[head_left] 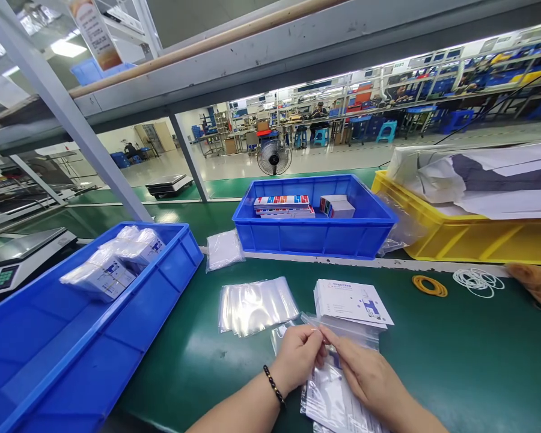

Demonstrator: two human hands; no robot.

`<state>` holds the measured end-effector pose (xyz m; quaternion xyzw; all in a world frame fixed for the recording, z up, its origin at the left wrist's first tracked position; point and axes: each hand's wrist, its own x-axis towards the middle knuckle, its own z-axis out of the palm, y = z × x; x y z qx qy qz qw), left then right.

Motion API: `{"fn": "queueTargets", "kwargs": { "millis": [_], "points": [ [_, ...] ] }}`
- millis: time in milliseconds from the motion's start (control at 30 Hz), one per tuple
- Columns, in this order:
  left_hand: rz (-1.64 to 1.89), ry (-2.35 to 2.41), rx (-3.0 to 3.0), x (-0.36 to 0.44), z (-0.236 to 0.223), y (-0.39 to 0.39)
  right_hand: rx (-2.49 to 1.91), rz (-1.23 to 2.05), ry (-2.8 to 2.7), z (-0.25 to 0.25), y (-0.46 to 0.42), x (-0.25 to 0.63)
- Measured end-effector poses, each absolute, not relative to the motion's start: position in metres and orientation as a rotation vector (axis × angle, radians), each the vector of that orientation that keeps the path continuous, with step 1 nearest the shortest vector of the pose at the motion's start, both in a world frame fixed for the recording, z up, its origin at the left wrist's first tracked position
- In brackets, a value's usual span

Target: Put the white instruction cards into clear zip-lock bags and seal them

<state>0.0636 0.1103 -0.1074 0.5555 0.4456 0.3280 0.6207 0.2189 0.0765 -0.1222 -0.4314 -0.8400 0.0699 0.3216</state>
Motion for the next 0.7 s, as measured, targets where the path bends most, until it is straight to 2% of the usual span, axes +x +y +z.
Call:
{"fn": "queueTargets", "kwargs": {
  "millis": [167, 367, 467, 700],
  "points": [
    [0.789, 1.047, 1.208, 0.063, -0.105, 0.110, -1.174, 0.347, -2.098, -0.109, 0.074, 0.213],
    [0.807, 1.037, 1.426, 0.062, -0.107, 0.106, -1.218, 0.478, -2.035, -0.098, 0.072, 0.212],
    [0.770, 1.016, 1.608, 0.063, -0.110, 0.103, -1.258, 0.354, -2.053, -0.100, 0.072, 0.209],
    [0.651, 1.080, 1.739, 0.066, -0.114, 0.097, -1.416, -0.237, -1.940, -0.108, 0.078, 0.210]
  ]
}}
